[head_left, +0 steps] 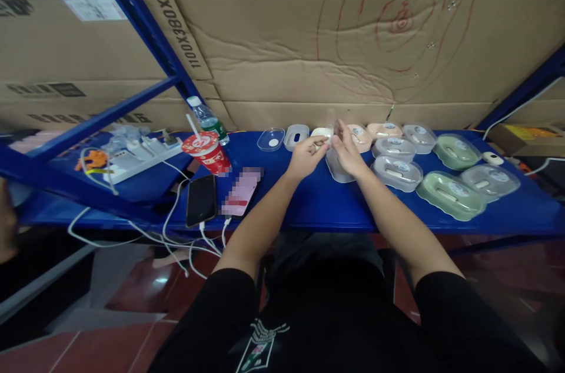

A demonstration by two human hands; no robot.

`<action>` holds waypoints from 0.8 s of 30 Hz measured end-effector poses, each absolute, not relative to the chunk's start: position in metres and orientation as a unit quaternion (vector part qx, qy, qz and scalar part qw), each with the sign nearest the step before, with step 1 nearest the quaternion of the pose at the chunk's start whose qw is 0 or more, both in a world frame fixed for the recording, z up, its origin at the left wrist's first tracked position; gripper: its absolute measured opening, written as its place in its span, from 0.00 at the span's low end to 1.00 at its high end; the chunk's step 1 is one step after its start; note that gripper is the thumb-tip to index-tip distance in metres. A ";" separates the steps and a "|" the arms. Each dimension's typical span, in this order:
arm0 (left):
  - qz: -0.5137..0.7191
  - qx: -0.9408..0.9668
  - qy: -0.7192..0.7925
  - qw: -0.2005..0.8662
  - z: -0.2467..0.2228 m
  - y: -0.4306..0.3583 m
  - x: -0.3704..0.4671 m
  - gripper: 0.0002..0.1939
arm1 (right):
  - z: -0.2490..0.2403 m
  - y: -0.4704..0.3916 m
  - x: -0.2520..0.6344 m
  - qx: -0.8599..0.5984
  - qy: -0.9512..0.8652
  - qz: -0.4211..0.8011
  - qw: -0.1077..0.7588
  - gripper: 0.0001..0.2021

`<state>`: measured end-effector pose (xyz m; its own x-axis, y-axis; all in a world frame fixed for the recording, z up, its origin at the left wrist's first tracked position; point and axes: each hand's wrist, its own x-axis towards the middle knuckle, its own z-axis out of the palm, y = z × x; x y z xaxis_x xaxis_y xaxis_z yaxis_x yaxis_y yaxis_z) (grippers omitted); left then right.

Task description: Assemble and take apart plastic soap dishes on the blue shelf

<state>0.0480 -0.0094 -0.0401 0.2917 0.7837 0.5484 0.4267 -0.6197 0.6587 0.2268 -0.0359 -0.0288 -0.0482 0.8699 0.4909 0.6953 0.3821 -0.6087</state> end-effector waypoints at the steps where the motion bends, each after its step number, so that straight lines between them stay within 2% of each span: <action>1: 0.451 0.770 0.418 0.169 -0.037 -0.005 0.042 0.17 | -0.026 -0.038 0.229 -0.545 -0.724 0.094 0.413 0.43; 4: 0.442 0.747 0.495 0.052 -0.028 0.008 0.016 0.16 | -0.016 -0.046 0.237 -0.560 -0.746 0.048 0.356 0.40; 6: 0.409 0.703 0.581 0.017 -0.025 0.017 -0.004 0.16 | -0.010 -0.050 0.242 -0.585 -0.755 0.028 0.295 0.37; 9: 0.344 0.657 0.670 0.023 -0.029 0.029 -0.029 0.17 | -0.007 -0.055 0.247 -0.632 -0.750 0.018 0.197 0.34; 14: 0.285 0.646 0.705 0.058 -0.042 0.041 -0.039 0.15 | -0.007 -0.058 0.242 -0.657 -0.748 0.045 0.086 0.39; 24: 0.263 0.631 0.728 0.051 -0.044 0.041 -0.036 0.11 | -0.006 -0.060 0.237 -0.636 -0.764 0.072 0.075 0.43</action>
